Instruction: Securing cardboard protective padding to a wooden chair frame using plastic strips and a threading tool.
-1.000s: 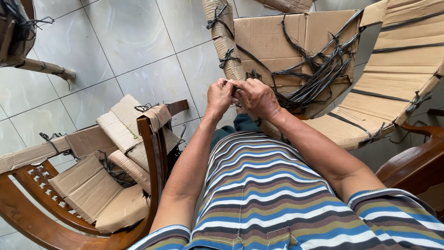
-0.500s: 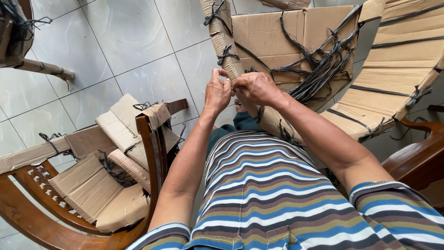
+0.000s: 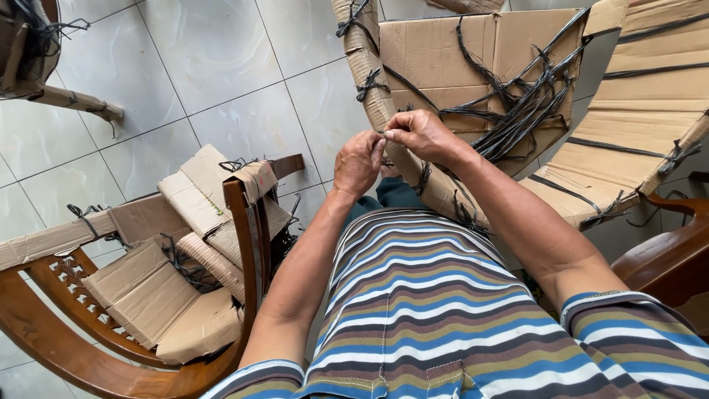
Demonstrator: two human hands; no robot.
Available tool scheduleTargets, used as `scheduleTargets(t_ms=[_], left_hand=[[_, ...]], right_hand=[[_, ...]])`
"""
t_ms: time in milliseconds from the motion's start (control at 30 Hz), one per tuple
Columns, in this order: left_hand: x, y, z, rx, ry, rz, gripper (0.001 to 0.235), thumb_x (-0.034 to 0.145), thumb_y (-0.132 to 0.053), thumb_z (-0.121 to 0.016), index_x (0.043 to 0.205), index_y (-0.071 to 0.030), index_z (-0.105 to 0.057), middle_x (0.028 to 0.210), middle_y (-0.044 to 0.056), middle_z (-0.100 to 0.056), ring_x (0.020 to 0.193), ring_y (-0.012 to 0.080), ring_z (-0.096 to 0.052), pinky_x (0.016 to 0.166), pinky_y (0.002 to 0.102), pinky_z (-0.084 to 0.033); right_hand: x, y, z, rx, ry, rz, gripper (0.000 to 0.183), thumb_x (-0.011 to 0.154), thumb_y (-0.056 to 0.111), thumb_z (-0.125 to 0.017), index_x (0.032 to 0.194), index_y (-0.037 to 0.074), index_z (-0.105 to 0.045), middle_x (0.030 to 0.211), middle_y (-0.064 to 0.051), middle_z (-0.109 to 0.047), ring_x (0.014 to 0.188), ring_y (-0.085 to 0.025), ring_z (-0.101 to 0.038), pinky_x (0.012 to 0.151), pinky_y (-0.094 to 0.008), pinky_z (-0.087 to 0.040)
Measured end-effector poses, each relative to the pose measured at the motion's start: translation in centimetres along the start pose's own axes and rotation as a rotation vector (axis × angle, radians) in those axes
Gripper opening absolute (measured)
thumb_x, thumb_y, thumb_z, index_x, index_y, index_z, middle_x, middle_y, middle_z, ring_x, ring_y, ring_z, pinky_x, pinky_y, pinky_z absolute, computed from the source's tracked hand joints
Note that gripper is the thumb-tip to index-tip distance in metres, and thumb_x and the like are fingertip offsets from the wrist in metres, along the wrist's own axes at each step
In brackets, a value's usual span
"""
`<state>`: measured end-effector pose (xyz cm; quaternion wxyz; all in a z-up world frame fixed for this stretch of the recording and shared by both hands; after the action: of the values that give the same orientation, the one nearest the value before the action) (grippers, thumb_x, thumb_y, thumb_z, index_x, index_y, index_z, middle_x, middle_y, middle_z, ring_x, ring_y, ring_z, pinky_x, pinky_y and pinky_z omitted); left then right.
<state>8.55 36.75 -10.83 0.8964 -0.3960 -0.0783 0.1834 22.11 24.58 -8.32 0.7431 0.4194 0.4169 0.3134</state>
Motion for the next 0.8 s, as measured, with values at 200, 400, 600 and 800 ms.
scheduleTargets(t_ms=[200,400,600,800], left_hand=[[0.7,1.2,2.1,0.033,0.055,0.034,0.016,0.098,-0.029,-0.064,0.084,-0.021,-0.065,0.074,0.004,-0.062,0.08,0.028,-0.071,0.07,0.039,-0.058],[0.9,0.3,3.1,-0.224,0.105,0.164,0.011,0.094,-0.02,-0.066,0.085,-0.014,-0.068,0.08,0.011,-0.066,0.079,0.0299,-0.071,0.071,0.041,-0.055],[3.0,-2.5,1.8,-0.614,0.15,0.341,0.016,0.096,-0.03,-0.07,0.093,-0.017,-0.078,0.079,0.0,-0.074,0.079,0.0076,-0.064,0.075,0.03,-0.055],[3.8,0.2,-1.0,-0.509,0.226,0.302,0.01,0.092,-0.027,-0.078,0.095,-0.017,-0.08,0.079,-0.001,-0.077,0.075,0.006,-0.068,0.07,0.026,-0.057]], right_hand=[[0.3,1.0,3.0,-0.361,-0.101,-0.016,0.012,0.096,0.026,-0.074,0.098,0.015,-0.076,0.082,-0.014,-0.072,0.085,-0.037,-0.071,0.072,-0.047,-0.054],[-1.0,-5.1,2.2,-0.073,-0.143,-0.143,0.015,0.098,0.028,-0.07,0.096,0.014,-0.075,0.076,-0.008,-0.07,0.075,-0.02,-0.065,0.07,-0.036,-0.05],[-4.5,-3.5,2.8,0.067,-0.24,-0.211,0.017,0.102,0.025,-0.066,0.094,0.013,-0.074,0.07,-0.002,-0.065,0.072,-0.014,-0.058,0.068,-0.03,-0.048],[-6.8,2.2,4.1,0.088,-0.261,-0.091,0.014,0.104,0.021,-0.067,0.097,0.012,-0.073,0.073,-0.005,-0.066,0.073,-0.013,-0.055,0.068,-0.03,-0.047]])
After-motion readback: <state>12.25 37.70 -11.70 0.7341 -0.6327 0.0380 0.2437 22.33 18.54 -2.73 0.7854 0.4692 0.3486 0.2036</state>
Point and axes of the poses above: each hand's wrist, its own x-axis towards the middle knuckle, its own z-axis out of the back of the hand, y = z × x, the point moved 3 cm from there along x, towards the middle knuckle
